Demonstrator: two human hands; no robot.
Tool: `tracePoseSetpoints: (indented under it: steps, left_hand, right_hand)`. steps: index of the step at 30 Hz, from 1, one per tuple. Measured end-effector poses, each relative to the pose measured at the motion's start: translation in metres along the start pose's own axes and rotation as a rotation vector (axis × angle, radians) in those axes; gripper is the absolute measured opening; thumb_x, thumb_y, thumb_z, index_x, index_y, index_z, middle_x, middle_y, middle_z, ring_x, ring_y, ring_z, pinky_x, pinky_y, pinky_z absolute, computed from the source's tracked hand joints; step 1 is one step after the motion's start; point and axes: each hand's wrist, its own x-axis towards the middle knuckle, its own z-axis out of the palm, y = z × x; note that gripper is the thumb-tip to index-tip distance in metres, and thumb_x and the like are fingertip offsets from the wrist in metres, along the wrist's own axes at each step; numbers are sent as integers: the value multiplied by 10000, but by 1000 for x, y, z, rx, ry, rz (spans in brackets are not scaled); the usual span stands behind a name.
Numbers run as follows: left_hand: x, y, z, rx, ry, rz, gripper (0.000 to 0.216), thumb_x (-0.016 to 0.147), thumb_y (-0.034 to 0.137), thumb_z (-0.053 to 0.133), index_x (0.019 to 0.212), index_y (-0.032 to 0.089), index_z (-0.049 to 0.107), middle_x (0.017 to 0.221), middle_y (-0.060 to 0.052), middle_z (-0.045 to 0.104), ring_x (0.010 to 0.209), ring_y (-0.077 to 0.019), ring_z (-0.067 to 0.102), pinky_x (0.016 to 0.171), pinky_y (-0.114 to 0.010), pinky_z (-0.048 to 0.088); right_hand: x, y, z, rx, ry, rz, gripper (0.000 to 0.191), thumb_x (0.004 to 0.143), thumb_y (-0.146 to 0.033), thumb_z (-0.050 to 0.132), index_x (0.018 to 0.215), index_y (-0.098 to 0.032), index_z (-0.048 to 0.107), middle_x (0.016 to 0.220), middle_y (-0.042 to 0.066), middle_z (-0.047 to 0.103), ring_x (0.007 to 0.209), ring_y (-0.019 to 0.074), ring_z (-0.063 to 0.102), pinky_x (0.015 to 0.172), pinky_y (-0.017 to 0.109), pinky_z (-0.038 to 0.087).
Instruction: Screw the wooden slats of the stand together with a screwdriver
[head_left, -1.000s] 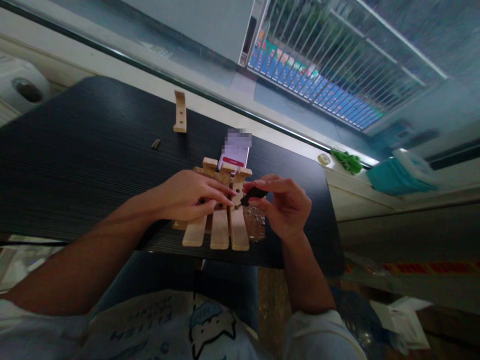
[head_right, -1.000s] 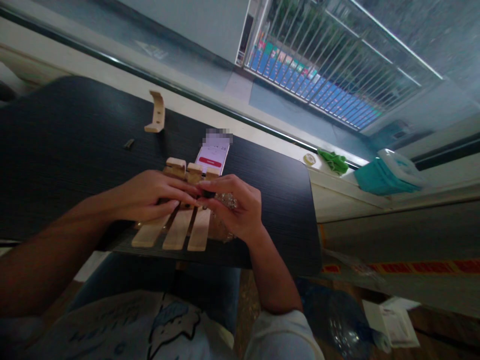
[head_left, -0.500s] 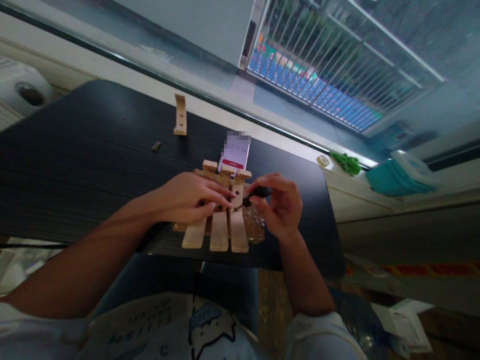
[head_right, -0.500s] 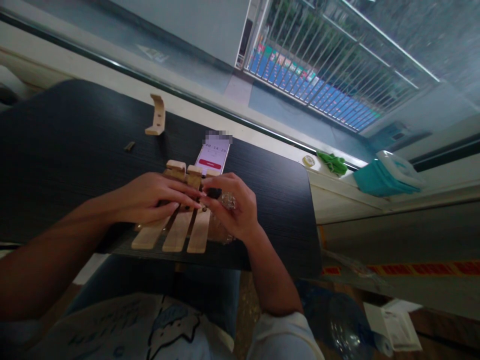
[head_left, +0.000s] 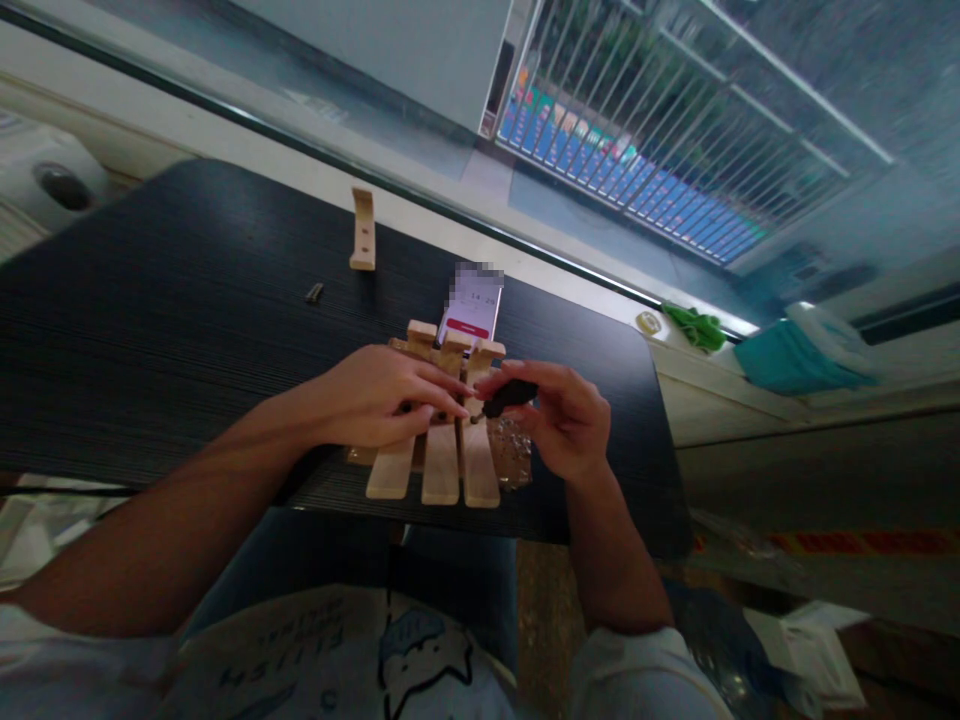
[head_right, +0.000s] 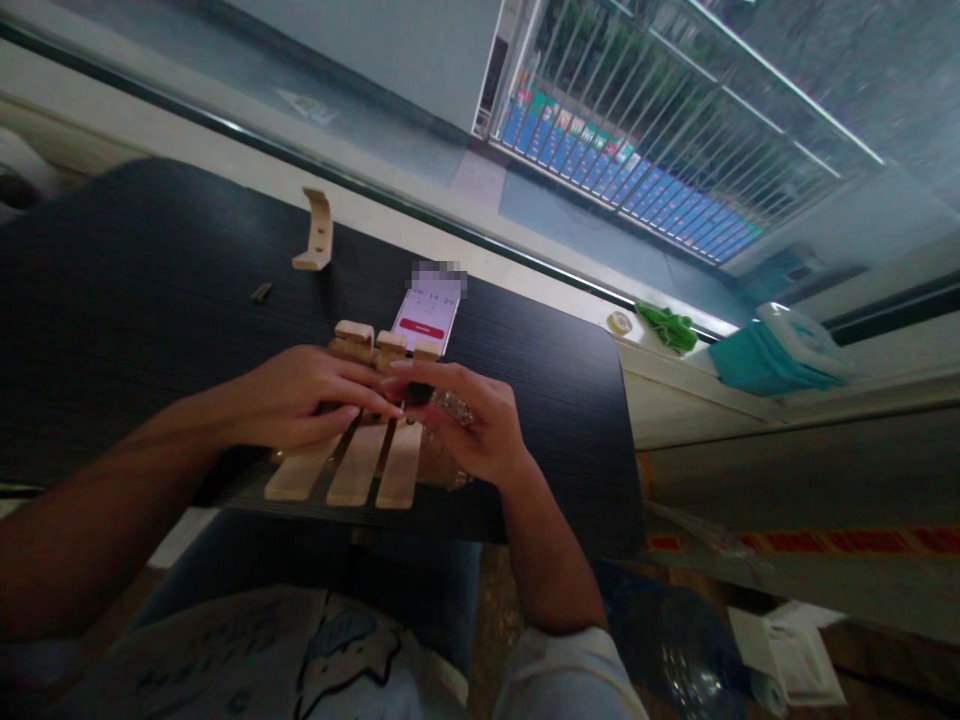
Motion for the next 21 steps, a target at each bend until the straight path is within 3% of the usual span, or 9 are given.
tracePoseSetpoints:
  steps: [7,21]
  left_hand:
    - [0,-1,2,-3,22,15,415,834,167,458,1102,290,751,1254,18,683,1106,-192,671,932,-289,495]
    - [0,-3,3,4,33,20,411,823,159,478,1093,300,753,1235,26,694,1070,-187,682,916,-274,497]
  right_hand:
    - [-1,-1,5,-22,150,53,322,787,-216,724,1088,-312,657,947,-35,788,859,158,757,795,324,638]
    - [-2,1,10,-70,255,-1,370,749,-168,750,1075,-308,648,891,-38,780,788,156,760,719,321,636]
